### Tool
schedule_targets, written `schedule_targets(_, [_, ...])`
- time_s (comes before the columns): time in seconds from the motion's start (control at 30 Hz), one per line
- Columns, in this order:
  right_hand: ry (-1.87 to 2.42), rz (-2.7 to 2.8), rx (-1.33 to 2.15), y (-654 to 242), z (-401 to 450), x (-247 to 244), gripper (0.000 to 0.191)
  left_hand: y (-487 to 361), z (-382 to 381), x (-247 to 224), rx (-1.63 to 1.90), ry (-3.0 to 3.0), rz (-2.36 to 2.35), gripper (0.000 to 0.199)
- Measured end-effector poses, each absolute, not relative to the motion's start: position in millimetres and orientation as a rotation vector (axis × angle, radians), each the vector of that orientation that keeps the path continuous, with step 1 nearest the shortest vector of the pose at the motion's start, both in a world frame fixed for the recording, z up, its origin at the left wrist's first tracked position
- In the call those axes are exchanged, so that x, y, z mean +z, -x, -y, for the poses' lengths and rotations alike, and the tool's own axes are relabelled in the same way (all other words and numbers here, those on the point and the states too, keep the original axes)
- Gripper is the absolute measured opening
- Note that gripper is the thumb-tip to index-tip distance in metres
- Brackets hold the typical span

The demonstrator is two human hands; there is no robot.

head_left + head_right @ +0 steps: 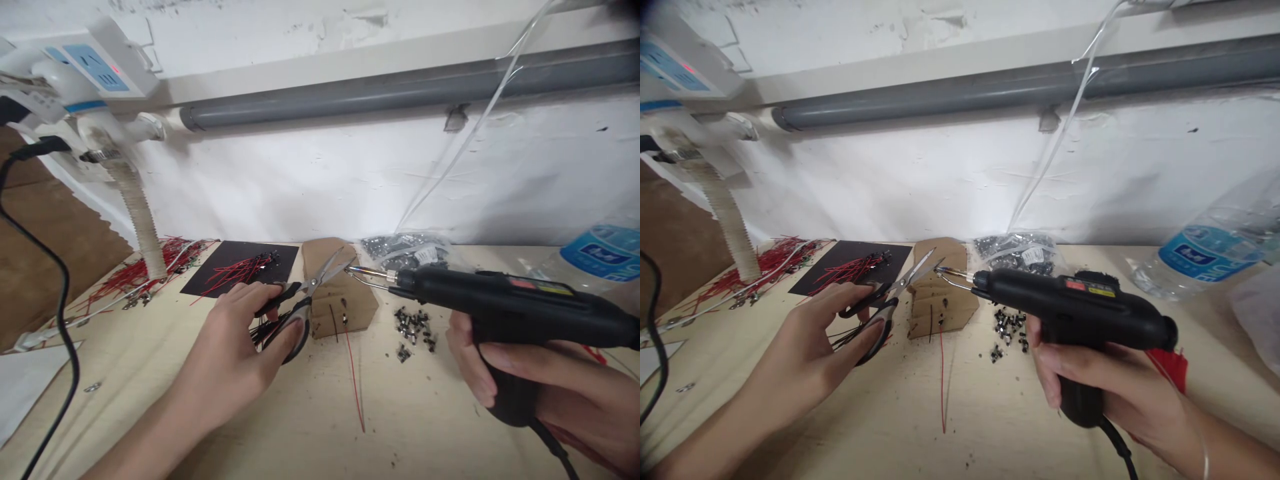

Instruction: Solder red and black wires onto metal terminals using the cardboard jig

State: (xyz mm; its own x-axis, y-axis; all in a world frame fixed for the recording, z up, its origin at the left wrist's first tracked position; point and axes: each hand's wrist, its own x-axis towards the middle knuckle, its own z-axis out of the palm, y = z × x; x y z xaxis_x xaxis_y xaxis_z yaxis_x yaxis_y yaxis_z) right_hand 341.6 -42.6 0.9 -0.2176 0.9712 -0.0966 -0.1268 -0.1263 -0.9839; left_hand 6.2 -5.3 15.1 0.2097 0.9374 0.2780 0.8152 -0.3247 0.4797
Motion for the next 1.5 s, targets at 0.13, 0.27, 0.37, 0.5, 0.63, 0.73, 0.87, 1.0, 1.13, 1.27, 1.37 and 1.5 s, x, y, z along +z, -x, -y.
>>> schedule_targets(0.13, [1.082,1.209,1.522,-341.5,43.2,1.6,0.016,-5.3,7.2,15.2,0.804,-2.228,-1.683,0.029])
schedule_targets(0.27, [1.071,1.202,1.511,-341.6,41.8,-0.1,0.016,-5.1,7.6,14.4,0.776,-2.242,-1.698,0.027])
schedule_targets(0.37, [1.075,1.192,1.524,-340.9,40.2,-0.9,0.016,-6.5,7.6,14.0,0.751,-2.269,-1.670,0.027])
schedule_targets(0.5, [1.074,1.205,1.501,-338.6,38.6,1.8,0.019,-8.2,7.8,14.2,0.794,-2.254,-1.708,0.029])
schedule_targets(0.63, [1.117,1.204,1.461,-337.2,40.1,8.1,0.022,-10.6,8.0,13.2,0.729,-2.318,-1.683,0.028])
schedule_targets(0.73, [1.117,1.211,1.435,-335.9,40.2,11.1,0.021,-10.3,7.2,12.4,0.725,-2.304,-1.725,0.029])
schedule_targets(0.87, [1.104,1.228,1.413,-333.5,37.1,10.4,0.021,-7.7,4.6,13.5,0.785,-2.121,-1.809,0.031])
schedule_targets(1.0, [1.088,1.224,1.419,-333.2,36.5,7.6,0.022,-5.1,1.3,12.4,0.768,-2.095,-1.805,0.031])
schedule_targets(1.13, [1.102,1.115,1.472,-333.4,36.7,6.6,0.021,0.0,-3.3,7.2,0.688,-2.157,-1.860,0.033])
schedule_targets(1.27, [1.125,0.981,1.552,-333.7,31.1,5.6,0.021,5.7,-8.9,3.9,0.596,-2.182,-1.922,0.034])
schedule_targets(1.37, [1.102,0.904,1.623,-335.1,25.7,4.0,0.023,8.0,-13.1,2.5,0.551,-2.215,-1.935,0.033])
schedule_targets(1.5, [1.086,0.902,1.665,-336.9,23.5,2.9,0.023,9.3,-17.4,0.3,0.552,-2.237,-1.984,0.031])
